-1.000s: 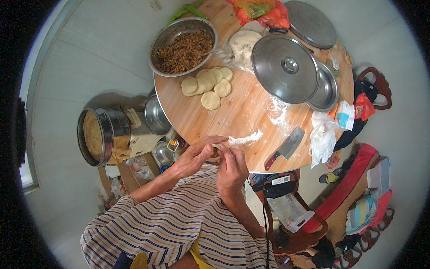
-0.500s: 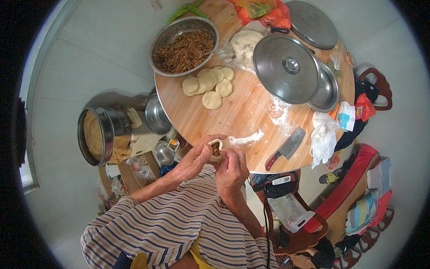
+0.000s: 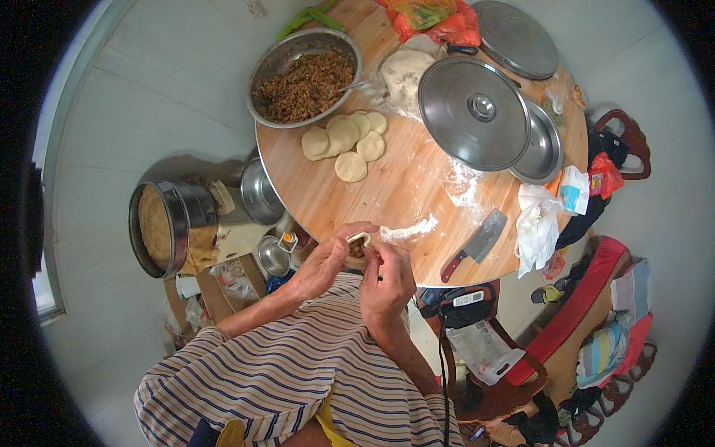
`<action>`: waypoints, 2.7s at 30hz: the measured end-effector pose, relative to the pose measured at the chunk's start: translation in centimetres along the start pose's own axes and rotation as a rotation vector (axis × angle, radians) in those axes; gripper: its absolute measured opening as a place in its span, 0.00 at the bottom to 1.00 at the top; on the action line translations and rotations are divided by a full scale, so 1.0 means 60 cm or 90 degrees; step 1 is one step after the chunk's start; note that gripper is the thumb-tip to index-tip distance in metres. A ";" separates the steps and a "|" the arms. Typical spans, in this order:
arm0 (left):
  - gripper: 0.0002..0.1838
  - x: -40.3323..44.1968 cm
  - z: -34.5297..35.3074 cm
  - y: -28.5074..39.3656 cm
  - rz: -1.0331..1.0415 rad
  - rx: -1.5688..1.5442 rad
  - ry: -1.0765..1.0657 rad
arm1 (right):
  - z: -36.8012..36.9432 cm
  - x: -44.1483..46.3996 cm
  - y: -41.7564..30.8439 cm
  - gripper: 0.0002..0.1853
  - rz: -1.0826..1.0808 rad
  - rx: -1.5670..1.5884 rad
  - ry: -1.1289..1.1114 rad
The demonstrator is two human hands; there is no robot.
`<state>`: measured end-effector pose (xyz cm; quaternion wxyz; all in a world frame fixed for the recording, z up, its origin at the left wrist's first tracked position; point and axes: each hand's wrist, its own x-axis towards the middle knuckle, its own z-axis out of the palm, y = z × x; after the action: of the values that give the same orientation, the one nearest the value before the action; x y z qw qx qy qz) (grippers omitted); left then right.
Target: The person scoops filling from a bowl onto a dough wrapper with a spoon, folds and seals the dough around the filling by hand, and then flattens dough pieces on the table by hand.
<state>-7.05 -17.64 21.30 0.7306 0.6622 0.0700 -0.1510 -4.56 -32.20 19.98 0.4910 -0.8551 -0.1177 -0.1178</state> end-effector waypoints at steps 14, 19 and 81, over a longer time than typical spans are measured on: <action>0.41 0.008 -0.012 0.003 -0.009 0.041 -0.013 | -0.003 -0.002 0.004 0.14 -0.015 -0.034 -0.045; 0.39 0.005 -0.005 0.009 -0.002 0.010 0.046 | -0.004 0.002 0.007 0.10 -0.012 -0.035 -0.029; 0.40 0.015 0.009 0.017 0.013 -0.017 0.031 | -0.007 0.015 -0.004 0.08 -0.020 -0.001 -0.020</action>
<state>-5.92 -18.20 22.06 0.7391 0.6565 0.0830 -0.1262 -3.81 -32.36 20.65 0.4864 -0.8553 -0.1387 -0.1124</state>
